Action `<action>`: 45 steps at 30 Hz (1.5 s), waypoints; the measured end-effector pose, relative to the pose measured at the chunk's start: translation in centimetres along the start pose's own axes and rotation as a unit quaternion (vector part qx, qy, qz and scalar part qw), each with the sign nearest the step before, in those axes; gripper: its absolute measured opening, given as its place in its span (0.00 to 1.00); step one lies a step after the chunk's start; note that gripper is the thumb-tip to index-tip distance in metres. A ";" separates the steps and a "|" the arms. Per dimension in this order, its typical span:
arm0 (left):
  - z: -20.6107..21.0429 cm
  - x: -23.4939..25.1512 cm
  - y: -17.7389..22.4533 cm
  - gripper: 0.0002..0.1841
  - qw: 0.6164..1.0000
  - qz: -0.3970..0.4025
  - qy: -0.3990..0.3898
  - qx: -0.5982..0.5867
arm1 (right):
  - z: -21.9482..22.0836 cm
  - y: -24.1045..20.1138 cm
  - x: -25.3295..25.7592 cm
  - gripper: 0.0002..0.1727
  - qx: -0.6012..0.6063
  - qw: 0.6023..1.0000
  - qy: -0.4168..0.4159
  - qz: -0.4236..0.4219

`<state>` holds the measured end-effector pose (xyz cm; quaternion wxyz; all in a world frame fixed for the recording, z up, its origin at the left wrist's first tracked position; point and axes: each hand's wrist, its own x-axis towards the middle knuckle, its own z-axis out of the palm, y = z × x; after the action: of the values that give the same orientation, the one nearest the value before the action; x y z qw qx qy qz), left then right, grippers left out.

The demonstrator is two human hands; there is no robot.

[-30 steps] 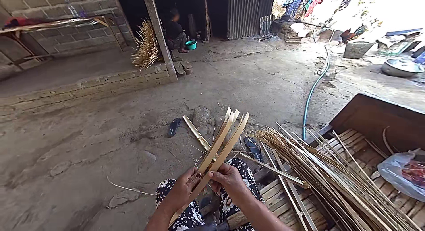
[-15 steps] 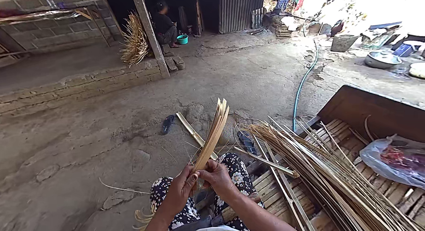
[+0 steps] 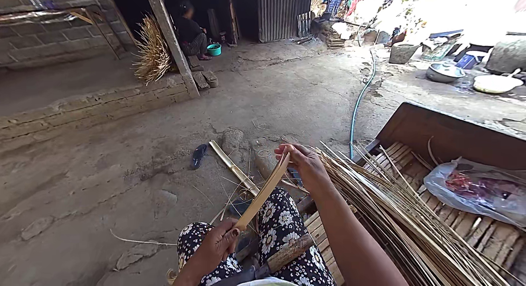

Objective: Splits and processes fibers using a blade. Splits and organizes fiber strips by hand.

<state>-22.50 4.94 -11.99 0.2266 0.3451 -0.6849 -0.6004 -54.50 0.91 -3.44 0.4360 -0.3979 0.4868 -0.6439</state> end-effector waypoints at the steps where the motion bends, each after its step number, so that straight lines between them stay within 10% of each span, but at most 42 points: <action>1: 0.0 -0.1 0.0 0.19 1.000 0.001 0.000 -0.005 | 0.1 0.1 -0.2 0.21 -0.005 1.000 -0.006 -0.009; 12: -0.1 -0.4 -0.2 0.20 1.000 0.007 0.023 -0.015 | 1.2 1.1 -1.2 0.23 -0.064 0.992 -0.073 -0.079; 20: -8.7 -1.0 5.5 0.29 0.884 0.201 0.349 0.235 | 0.7 2.5 -3.4 0.16 -0.094 0.994 -0.062 0.012; 33: -13.9 -2.0 18.1 0.30 0.690 0.381 0.589 -0.178 | 6.8 4.9 -7.2 0.15 -0.254 0.935 -0.246 -0.019; 39: -12.9 -1.0 18.2 0.30 0.614 0.381 0.629 -0.287 | 10.6 7.0 -9.1 0.29 -0.038 0.942 -0.251 0.220; 45: -12.4 -0.3 17.7 0.30 0.575 0.353 0.640 -0.367 | 13.4 10.0 -6.3 0.40 0.142 0.952 -0.105 0.251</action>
<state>-16.91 -2.38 7.51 0.9077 0.2575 -0.1501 -0.2954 -38.27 1.71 -10.94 0.6842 -0.2626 0.4254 -0.5310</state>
